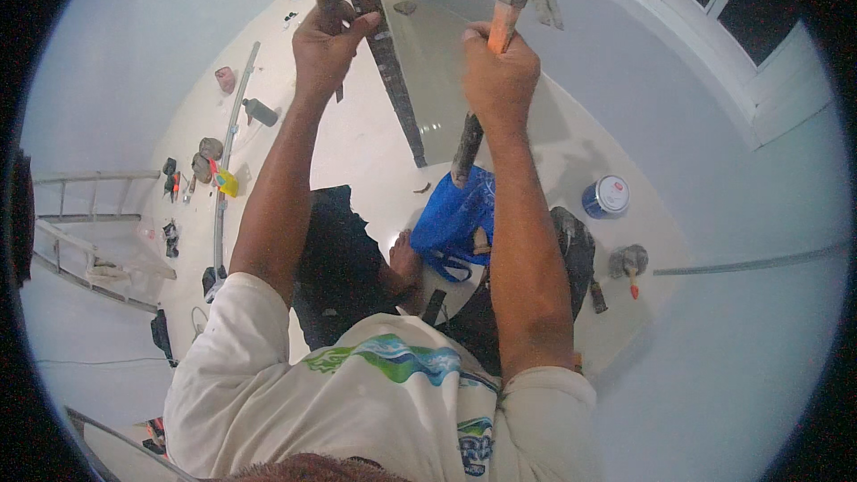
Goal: The person measures and marks a metal trim piece, then retrieves a hammer and chisel from a tool bag. They position the trim against a wall and use the hammer and chisel to drive fasteners into the wall to secure the trim.
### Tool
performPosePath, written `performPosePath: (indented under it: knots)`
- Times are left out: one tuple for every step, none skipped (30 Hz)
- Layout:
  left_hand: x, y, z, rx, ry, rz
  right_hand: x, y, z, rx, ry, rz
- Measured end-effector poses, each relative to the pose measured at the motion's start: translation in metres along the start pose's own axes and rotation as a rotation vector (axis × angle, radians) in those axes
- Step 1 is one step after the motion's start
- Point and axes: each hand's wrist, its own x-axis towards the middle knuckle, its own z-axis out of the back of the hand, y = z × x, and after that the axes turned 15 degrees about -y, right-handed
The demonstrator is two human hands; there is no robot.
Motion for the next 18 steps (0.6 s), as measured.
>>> performPosePath:
  knots:
    - [0.004, 0.000, 0.000, -0.107, -0.014, 0.002, 0.002, 0.002, 0.004, 0.008, -0.006, 0.034]
    - [0.007, 0.000, 0.002, -0.065, 0.002, 0.016, 0.002, 0.004, 0.007, 0.020, 0.008, 0.004]
    - [0.009, 0.000, 0.004, -0.024, 0.018, 0.029, 0.001, 0.007, 0.012, 0.033, 0.023, -0.026]
    - [0.011, -0.002, 0.006, 0.017, 0.029, 0.043, -0.001, 0.012, 0.016, 0.044, 0.042, -0.053]
    - [0.011, -0.006, 0.006, -0.031, 0.047, 0.074, -0.002, 0.013, 0.019, 0.050, 0.046, -0.058]
    - [0.009, -0.007, 0.006, 0.013, 0.058, 0.093, -0.003, 0.014, 0.022, 0.057, 0.049, -0.063]
    - [0.008, -0.009, 0.005, 0.053, 0.066, 0.111, -0.003, 0.016, 0.025, 0.062, 0.053, -0.062]
    - [0.006, -0.011, 0.005, 0.093, 0.073, 0.129, -0.003, 0.017, 0.029, 0.066, 0.050, -0.050]
    - [0.003, -0.013, 0.010, 0.112, 0.057, 0.113, -0.003, 0.019, 0.032, 0.070, 0.047, -0.037]
    - [-0.002, -0.012, 0.014, 0.088, 0.102, 0.011, -0.002, 0.020, 0.037, 0.072, 0.043, -0.023]
    - [-0.012, -0.008, 0.018, 0.060, 0.149, -0.085, -0.001, 0.020, 0.044, 0.051, 0.038, 0.046]
    - [-0.022, -0.006, 0.021, 0.030, 0.196, -0.183, 0.001, 0.020, 0.053, 0.030, 0.032, 0.114]
    - [-0.038, -0.008, 0.026, 0.046, 0.295, -0.326, 0.000, 0.021, 0.060, 0.012, 0.031, 0.180]
    - [-0.054, -0.012, 0.027, 0.053, 0.392, -0.474, -0.003, 0.028, 0.069, 0.031, 0.017, 0.135]
    - [-0.068, -0.020, 0.029, 0.073, 0.478, -0.566, -0.011, 0.038, 0.078, 0.058, 0.015, 0.080]
    - [-0.081, -0.032, 0.026, 0.085, 0.562, -0.660, -0.020, 0.046, 0.088, 0.081, 0.009, 0.032]
    - [-0.089, -0.051, 0.023, 0.082, 0.645, -0.720, -0.027, 0.049, 0.099, 0.120, 0.010, -0.026]
    - [-0.094, -0.068, 0.021, 0.083, 0.727, -0.776, -0.037, 0.050, 0.109, 0.160, 0.016, -0.087]
